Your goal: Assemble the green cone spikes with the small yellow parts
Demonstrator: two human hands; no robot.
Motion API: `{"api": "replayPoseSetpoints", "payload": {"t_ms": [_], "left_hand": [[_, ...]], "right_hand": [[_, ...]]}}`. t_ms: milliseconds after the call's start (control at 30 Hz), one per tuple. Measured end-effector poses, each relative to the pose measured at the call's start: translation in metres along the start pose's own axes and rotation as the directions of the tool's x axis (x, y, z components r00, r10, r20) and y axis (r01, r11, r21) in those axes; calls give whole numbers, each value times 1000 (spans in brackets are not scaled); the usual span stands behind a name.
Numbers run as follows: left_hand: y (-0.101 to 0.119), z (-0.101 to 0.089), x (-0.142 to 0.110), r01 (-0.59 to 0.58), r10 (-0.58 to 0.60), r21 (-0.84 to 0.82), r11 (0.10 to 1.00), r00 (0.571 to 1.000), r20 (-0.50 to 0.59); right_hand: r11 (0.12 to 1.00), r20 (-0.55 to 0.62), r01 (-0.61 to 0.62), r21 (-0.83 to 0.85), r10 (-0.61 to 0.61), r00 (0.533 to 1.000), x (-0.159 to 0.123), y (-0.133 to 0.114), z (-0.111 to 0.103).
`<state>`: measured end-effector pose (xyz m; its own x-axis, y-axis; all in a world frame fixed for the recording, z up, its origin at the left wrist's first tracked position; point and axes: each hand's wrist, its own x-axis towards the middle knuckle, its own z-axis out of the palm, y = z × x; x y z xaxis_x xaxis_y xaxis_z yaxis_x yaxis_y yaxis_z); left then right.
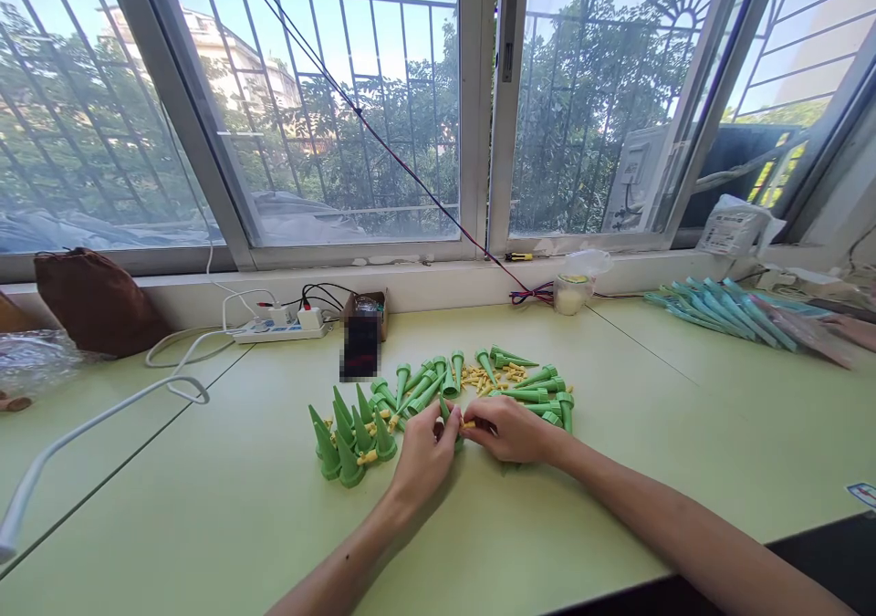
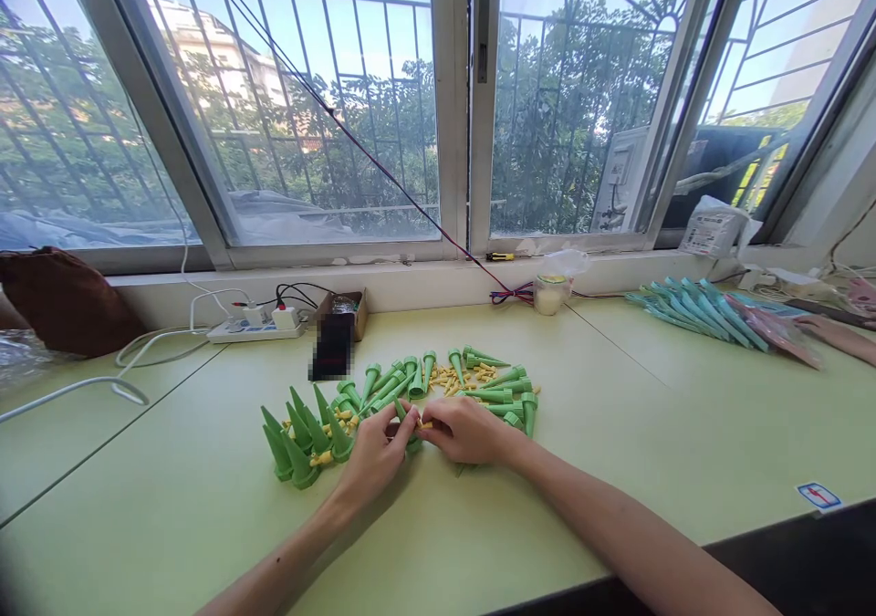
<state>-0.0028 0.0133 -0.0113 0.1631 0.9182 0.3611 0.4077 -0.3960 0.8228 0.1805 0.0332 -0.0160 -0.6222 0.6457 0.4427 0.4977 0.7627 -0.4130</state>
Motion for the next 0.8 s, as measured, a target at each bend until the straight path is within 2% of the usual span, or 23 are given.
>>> {"api": "replayPoseSetpoints", "payload": {"t_ms": [433, 800], "left_hand": [[1, -1, -1, 6, -5, -17, 1000, 1000, 10], [2, -1, -1, -5, 5, -50, 999, 1000, 7]], "right_hand": [[997, 46, 8, -80, -4, 999, 1, 8, 2], [999, -12, 4, -33, -4, 1000, 1, 9, 4]]}}
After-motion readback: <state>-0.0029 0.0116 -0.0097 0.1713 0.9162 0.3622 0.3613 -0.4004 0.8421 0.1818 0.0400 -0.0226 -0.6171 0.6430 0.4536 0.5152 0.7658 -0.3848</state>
